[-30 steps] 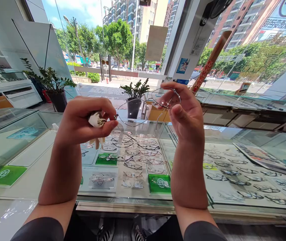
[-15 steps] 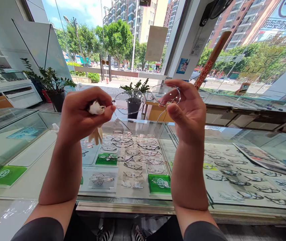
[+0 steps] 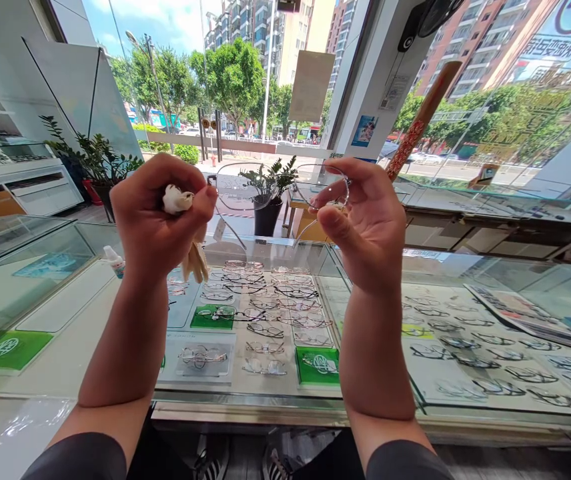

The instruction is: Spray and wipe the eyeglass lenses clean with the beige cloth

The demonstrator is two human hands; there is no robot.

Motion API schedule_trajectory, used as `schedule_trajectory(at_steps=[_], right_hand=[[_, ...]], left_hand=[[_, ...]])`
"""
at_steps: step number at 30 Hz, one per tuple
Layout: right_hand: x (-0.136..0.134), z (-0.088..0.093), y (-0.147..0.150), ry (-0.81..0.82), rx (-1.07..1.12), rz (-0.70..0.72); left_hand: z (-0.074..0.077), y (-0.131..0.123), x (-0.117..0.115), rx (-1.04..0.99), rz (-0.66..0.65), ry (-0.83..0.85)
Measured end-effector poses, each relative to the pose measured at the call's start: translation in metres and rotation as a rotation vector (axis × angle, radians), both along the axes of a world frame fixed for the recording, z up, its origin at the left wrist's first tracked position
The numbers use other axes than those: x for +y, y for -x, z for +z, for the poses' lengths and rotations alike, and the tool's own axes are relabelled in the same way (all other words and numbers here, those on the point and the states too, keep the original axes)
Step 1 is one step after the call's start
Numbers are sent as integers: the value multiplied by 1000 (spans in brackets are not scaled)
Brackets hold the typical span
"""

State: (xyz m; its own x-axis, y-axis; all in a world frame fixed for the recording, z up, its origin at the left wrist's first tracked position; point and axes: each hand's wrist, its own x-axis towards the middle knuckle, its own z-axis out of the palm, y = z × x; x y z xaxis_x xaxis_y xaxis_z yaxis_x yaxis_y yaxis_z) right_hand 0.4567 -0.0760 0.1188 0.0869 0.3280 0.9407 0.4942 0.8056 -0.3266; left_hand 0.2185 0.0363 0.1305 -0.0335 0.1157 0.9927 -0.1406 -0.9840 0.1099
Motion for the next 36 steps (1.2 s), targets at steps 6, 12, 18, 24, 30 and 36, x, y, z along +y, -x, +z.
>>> schedule_trajectory(at_steps=[6,12,18,24,30,36], right_hand=[[-1,-1,1,48,-21,7],[-2,-2,0,137,-57,9],[-2,-2,0,184,-77,28],[0,-2,-2,165,-90,4],[3,-2,-4,90,-114,-25],[2,1,-5,13,-95,-48]], left_hand=[[0,-4,4,-66,-4,-21],[-1,-7,18,-168,-14,-95],[1,-10,16,-224,-31,-130],[2,-11,17,-195,-66,-137],[0,-8,21,-126,-48,-110],[-1,-3,27,-56,161,-233]])
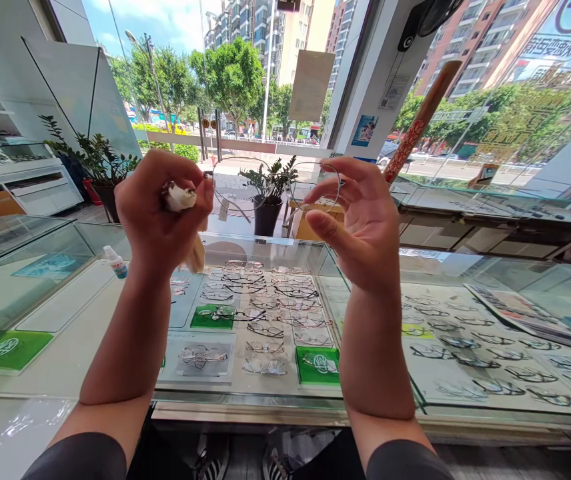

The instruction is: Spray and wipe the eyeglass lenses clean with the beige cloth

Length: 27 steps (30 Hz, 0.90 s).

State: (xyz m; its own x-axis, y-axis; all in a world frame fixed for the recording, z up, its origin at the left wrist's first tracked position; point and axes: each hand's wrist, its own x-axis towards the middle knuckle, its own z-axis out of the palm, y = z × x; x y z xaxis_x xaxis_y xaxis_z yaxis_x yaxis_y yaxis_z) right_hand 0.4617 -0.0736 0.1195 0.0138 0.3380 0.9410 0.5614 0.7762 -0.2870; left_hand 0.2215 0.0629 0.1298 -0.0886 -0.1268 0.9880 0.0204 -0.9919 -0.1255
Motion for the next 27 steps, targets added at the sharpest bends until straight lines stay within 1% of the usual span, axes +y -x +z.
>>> schedule_trajectory(at_steps=[2,3,6,9,12,15,19,23,25,27], right_hand=[[0,1,0,-5,6,7],[0,2,0,-10,6,18],[1,2,0,-36,-10,48],[2,2,-2,-57,-40,19],[1,2,-4,-59,-51,-14],[-2,2,-5,-38,-62,-50],[-4,2,-6,-15,-71,-50],[-7,3,-5,43,-9,-28],[-8,3,-5,67,10,-23],[-9,3,-5,65,8,-27]], left_hand=[[1,-1,2,-3,58,-59],[1,-3,2,-6,55,-77],[0,-7,1,1,-21,-69],[-4,-7,0,24,-75,-16],[-7,-5,6,51,-34,5],[-8,-1,14,59,10,-27],[-7,1,21,106,42,-52],[-2,3,14,155,-19,-65],[1,5,9,183,4,-34],[1,9,4,224,20,33]])
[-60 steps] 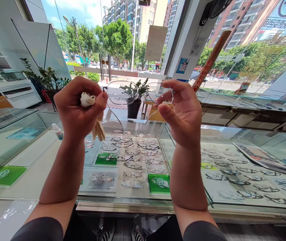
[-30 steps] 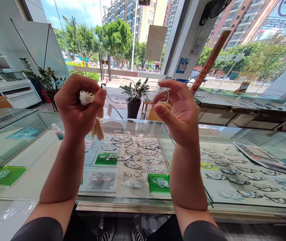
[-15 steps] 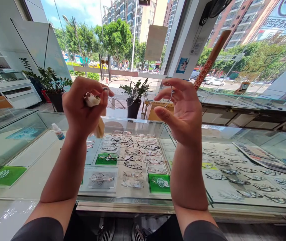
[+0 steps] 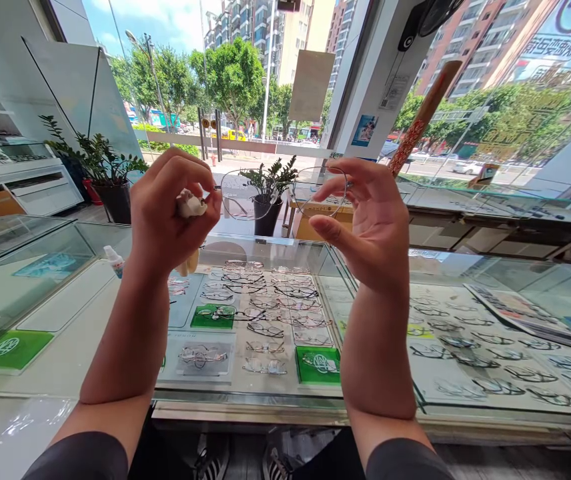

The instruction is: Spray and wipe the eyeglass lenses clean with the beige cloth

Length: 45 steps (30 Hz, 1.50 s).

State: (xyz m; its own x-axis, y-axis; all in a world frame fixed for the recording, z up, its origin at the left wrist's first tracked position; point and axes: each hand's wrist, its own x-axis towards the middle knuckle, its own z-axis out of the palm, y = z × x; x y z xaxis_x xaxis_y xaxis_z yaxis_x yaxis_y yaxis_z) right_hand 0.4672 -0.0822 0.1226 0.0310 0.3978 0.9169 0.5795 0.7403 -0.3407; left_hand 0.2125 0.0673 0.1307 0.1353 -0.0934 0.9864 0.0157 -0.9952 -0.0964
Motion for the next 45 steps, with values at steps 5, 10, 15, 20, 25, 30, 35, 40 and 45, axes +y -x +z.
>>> schedule_trajectory(at_steps=[5,10,15,20,25,30,35,40,45], right_hand=[[1,0,-1,-40,-26,-17],[2,0,-2,-22,-17,-39],[0,0,1,-2,-28,-32],[2,1,2,-69,-49,29],[5,0,2,-58,-40,14],[4,0,5,-55,-37,11],[5,-1,5,-28,-35,10],[5,-3,8,23,-44,-10],[5,-5,14,9,-52,-34]], left_hand=[[-7,8,-4,147,-84,235],[-12,3,-4,144,-174,322],[-13,-3,-3,74,-202,315],[-8,-7,-4,-20,-282,192],[-5,-10,-11,-74,-302,193],[-5,-11,-10,-122,-313,186],[1,-5,-6,-66,-331,231],[5,5,3,4,-373,305],[-1,9,27,61,-431,403]])
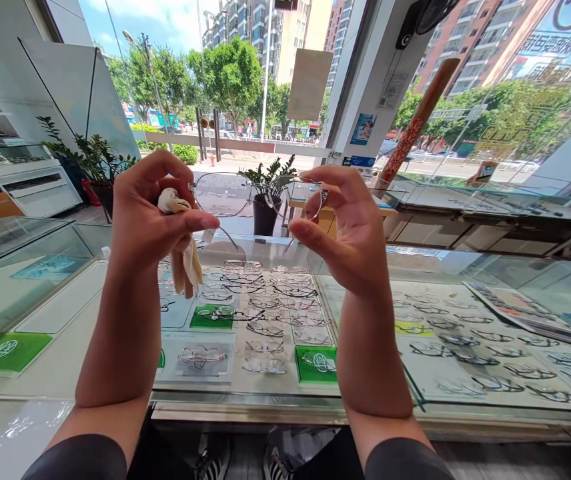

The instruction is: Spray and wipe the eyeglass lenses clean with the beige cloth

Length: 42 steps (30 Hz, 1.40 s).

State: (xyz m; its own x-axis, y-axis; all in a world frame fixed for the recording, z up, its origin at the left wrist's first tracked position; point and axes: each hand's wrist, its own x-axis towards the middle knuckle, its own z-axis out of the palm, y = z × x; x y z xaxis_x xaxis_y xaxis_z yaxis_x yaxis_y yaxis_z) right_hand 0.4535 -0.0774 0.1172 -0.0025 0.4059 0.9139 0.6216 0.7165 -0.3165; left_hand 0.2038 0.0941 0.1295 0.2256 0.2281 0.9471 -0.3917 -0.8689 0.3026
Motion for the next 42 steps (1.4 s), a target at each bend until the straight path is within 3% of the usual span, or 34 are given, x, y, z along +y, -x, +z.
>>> schedule_trajectory(at_steps=[6,15,24,32,42], right_hand=[[0,-3,9,-27,29,-36],[1,-6,13,-32,65,-44],[-9,-2,21,-35,80,-53],[-13,0,24,-10,102,-75],[-18,3,20,36,135,-45]], left_hand=[[-2,-4,21,-4,-88,-67],[-1,-5,5,84,-162,53],[-7,-12,20,10,-257,-75],[-3,-14,21,-35,-268,-134],[-3,-14,17,-118,-132,-203]])
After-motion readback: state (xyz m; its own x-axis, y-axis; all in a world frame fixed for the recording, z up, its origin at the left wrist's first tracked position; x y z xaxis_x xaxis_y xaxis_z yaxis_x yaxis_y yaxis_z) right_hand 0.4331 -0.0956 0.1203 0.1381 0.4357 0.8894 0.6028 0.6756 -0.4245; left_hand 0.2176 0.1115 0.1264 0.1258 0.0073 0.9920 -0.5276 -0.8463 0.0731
